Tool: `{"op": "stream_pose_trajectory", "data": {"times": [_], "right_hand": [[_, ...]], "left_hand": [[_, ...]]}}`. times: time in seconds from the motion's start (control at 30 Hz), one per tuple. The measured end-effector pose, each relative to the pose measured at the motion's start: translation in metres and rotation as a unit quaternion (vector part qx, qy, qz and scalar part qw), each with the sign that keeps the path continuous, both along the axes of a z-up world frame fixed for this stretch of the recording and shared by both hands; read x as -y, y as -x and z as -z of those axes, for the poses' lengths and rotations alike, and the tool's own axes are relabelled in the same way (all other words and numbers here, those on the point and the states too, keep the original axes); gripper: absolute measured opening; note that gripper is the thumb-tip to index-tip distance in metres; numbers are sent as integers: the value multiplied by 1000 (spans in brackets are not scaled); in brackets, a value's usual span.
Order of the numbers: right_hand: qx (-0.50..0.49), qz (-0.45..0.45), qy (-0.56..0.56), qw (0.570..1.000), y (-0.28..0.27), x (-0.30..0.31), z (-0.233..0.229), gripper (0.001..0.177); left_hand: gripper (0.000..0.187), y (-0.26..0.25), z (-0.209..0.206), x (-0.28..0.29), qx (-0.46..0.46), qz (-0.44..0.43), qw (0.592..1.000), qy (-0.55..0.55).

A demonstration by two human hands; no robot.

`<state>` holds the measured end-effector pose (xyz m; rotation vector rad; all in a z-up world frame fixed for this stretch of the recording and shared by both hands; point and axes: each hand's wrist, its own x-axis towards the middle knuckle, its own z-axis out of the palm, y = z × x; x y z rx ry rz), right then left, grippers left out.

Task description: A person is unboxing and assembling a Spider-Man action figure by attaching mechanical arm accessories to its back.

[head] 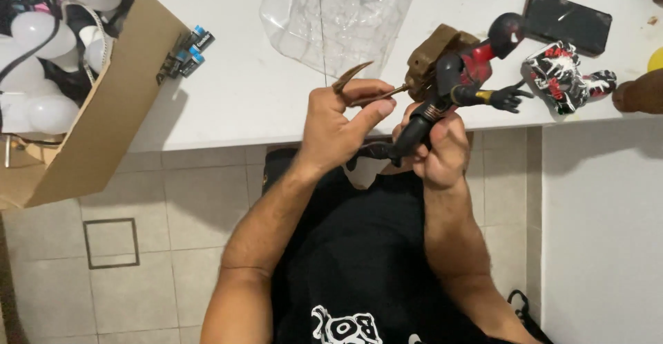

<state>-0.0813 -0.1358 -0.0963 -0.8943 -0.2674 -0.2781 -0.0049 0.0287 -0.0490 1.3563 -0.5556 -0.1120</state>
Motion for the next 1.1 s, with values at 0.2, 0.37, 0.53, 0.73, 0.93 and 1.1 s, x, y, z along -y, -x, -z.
{"op": "stream_pose_trajectory", "data": {"times": [0.2, 0.37, 0.53, 0.73, 0.93, 1.1], "right_hand": [[-57, 120, 114, 985, 0, -15, -15, 48], [-86, 133, 181, 971, 2, -16, -25, 36], [-165, 144, 297, 930, -1, -6, -33, 34], [-77, 224, 446, 863, -2, -17, -61, 34], [-49, 264, 463, 844, 0, -23, -27, 35], [-8, 282, 481, 830, -1, -44, -44, 36]], "left_hand": [[9, 4, 5, 13, -15, -47, 999, 16], [8, 3, 15, 12, -34, -48, 996, 63], [10, -5, 21, 8, -57, -51, 996, 50], [45, 13, 5, -3, -221, -34, 970, -91], [45, 38, 11, -42, -135, -52, 954, -261], [64, 44, 11, -47, -54, -4, 981, -186]]}}
